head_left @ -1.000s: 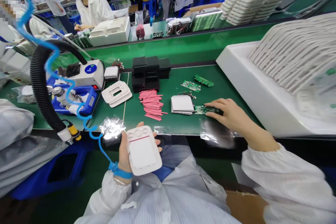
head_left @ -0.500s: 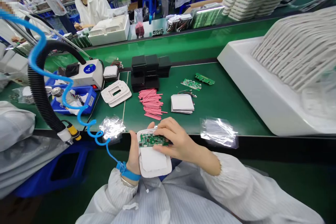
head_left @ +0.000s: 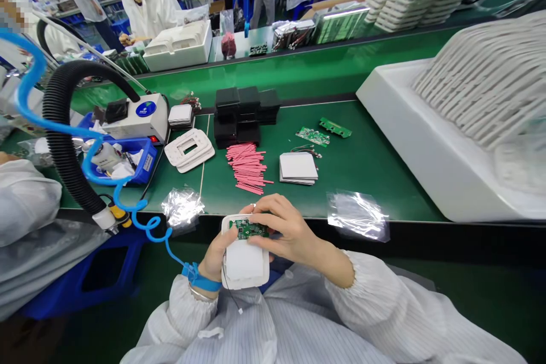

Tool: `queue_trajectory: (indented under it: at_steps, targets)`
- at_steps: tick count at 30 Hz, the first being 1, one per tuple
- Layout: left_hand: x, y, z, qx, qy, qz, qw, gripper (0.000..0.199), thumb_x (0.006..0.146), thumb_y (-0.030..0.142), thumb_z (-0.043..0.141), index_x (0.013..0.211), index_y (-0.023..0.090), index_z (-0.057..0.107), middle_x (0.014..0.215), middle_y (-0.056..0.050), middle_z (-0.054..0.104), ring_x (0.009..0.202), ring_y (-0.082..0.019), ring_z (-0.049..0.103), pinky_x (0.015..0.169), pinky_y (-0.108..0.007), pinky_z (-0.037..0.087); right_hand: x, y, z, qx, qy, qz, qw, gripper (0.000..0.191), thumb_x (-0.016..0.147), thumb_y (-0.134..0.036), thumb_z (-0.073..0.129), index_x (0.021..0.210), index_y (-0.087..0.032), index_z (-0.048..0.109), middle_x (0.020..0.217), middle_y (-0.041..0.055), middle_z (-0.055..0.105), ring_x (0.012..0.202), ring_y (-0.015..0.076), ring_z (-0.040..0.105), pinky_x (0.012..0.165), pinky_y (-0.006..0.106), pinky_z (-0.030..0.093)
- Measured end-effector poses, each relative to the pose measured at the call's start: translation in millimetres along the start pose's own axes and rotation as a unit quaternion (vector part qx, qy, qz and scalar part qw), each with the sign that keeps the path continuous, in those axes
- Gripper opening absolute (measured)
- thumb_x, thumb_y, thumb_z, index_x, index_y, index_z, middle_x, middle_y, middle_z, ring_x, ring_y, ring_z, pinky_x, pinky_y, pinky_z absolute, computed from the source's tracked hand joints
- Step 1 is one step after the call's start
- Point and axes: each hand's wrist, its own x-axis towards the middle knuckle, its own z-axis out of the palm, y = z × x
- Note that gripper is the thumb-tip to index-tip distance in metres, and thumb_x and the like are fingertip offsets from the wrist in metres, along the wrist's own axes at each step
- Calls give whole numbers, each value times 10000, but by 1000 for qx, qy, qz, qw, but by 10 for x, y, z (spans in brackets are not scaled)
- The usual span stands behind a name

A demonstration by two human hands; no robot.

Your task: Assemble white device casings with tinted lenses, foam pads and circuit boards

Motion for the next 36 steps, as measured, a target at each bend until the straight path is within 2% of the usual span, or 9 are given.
queue_trajectory:
  at_steps: [5, 10, 13, 17, 21, 24, 28, 33, 36]
  targets:
    - [-44, -33, -4, 5, -10, 0, 1000, 727, 766, 426, 591, 1402, 291, 264, 1216, -96, 569, 880, -264, 657, 816, -463, 488, -2, -61, -9, 54, -9, 35, 998, 180, 786, -314, 642, 938, -217, 641, 864, 70, 635, 826, 216, 557, 716, 403, 467]
    - [-70, -11, -19, 124, -47, 34, 991, 826, 696, 569, 623, 1390, 226, 337, 1087, -113, 619, 850, -268, 634, 769, -394, 464, 38, -135, -174, 222, -85, 170, 956, 91, 849, -247, 540, 843, -197, 616, 825, 31, 652, 648, 134, 550, 585, 280, 453]
    - [-91, 138, 16, 334, -8, 117, 935, 897, 656, 490, 708, 1408, 192, 320, 878, -53, 640, 720, -181, 575, 669, -281, 425, 99, -173, -262, 222, -130, 217, 941, 48, 816, -225, 563, 789, -193, 540, 702, -17, 579, 571, 104, 481, 507, 228, 387]
    - [-121, 309, 113, 520, 0, 110, 847, 709, 726, 267, 677, 1372, 217, 390, 777, -2, 648, 631, -143, 529, 615, -247, 402, 172, -183, -236, 168, -161, 198, 952, 112, 781, -201, 589, 832, -204, 490, 689, -29, 551, 577, 111, 483, 515, 231, 399]
    - [-99, 358, 81, 445, 113, 201, 865, 356, 741, 246, 654, 1089, 174, 624, 810, -22, 658, 628, -134, 563, 567, -216, 435, 137, -94, -204, 51, -21, 167, 984, 171, 797, -189, 565, 963, -182, 523, 861, 73, 601, 796, 199, 563, 701, 344, 477]
    - [-65, 382, -15, 375, 214, 245, 868, 299, 765, 311, 638, 1028, 177, 597, 577, 56, 531, 355, -45, 358, 330, -168, 281, 44, -56, -243, 47, -68, 139, 987, 214, 800, -121, 519, 1002, -179, 564, 773, 55, 609, 732, 191, 568, 653, 333, 484]
    - [-26, 386, -47, 356, 229, 271, 864, 294, 772, 356, 632, 999, 177, 575, 566, 71, 471, 347, -36, 339, 291, -158, 261, -43, -161, -217, 146, -155, 118, 970, 227, 801, -120, 542, 1011, -174, 609, 728, 31, 639, 633, 151, 569, 594, 284, 482]
    - [-1, 291, 29, 336, 244, 288, 863, 296, 764, 327, 646, 1018, 192, 578, 586, 59, 516, 362, -46, 364, 321, -173, 284, 24, -323, -54, 238, -70, 196, 949, 131, 837, -204, 544, 770, -174, 653, 692, 30, 633, 630, 143, 557, 599, 279, 451]
    - [2, 212, 39, 351, 276, 331, 831, 323, 755, 293, 652, 1053, 200, 574, 671, 29, 577, 456, -74, 465, 415, -185, 365, 96, -324, 42, 315, 13, 282, 906, 144, 808, -263, 574, 744, -174, 668, 762, 42, 625, 700, 147, 560, 617, 276, 451]
